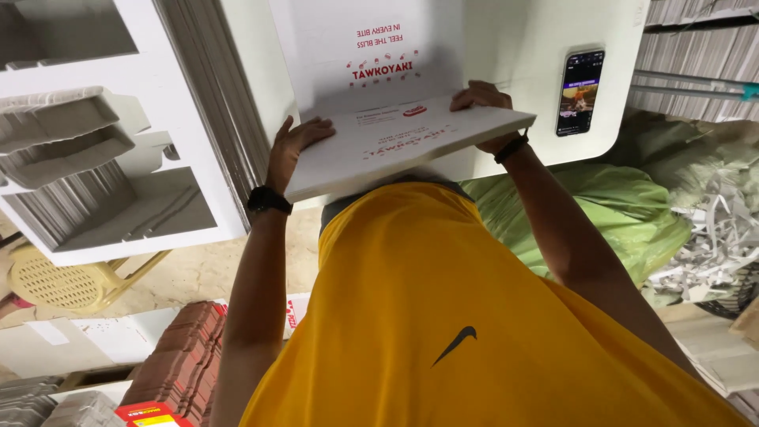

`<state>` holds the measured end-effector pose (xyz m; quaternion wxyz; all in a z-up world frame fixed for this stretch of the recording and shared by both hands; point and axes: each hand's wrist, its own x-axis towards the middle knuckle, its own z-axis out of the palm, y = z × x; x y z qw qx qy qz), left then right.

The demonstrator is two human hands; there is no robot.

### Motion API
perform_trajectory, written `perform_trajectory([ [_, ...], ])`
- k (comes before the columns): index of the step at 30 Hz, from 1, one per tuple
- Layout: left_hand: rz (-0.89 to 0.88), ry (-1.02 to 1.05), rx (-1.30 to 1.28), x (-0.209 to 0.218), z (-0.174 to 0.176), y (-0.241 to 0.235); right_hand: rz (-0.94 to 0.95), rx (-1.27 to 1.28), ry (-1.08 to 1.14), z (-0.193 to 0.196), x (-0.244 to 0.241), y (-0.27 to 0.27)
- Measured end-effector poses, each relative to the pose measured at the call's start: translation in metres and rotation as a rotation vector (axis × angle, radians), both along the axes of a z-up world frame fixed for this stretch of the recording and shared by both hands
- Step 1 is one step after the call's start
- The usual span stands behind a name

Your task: Folding flat cardboard templates into 3D boxes for packaging.

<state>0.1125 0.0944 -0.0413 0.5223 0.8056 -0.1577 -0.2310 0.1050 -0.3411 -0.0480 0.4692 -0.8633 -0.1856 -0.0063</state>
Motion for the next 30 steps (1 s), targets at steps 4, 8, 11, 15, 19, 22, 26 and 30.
perform_trajectory([
  [4, 0.065, 0.098, -0.295, 0.020, 0.021, -0.014, -0.084, 0.141, 0.185, 0.005, 0.007, 0.006],
  [8, -0.010, -0.265, 0.158, 0.007, -0.009, -0.005, -0.158, 0.238, 0.331, 0.010, 0.017, 0.012],
  [11, 0.318, 0.241, -0.242, 0.010, -0.018, -0.010, -0.218, 0.358, 0.380, 0.009, 0.030, 0.016],
  [15, 0.351, 0.371, -0.081, 0.050, 0.050, -0.041, -0.479, 0.105, 0.833, 0.010, 0.036, 0.020],
  [19, 0.482, 0.792, 0.043, 0.053, 0.046, -0.054, -0.481, 0.117, 0.841, 0.019, 0.049, 0.030],
  [22, 0.495, 0.819, -0.003, 0.060, 0.063, -0.056, -0.434, 0.204, 0.848, 0.031, 0.054, 0.029],
  [26, 0.368, 0.801, 0.067, 0.056, 0.067, -0.046, -0.522, 0.435, 0.972, 0.035, 0.046, 0.023],
  [30, 0.306, 0.833, 0.012, 0.052, 0.076, -0.046, -0.781, 0.331, 1.127, 0.033, 0.031, 0.022],
])
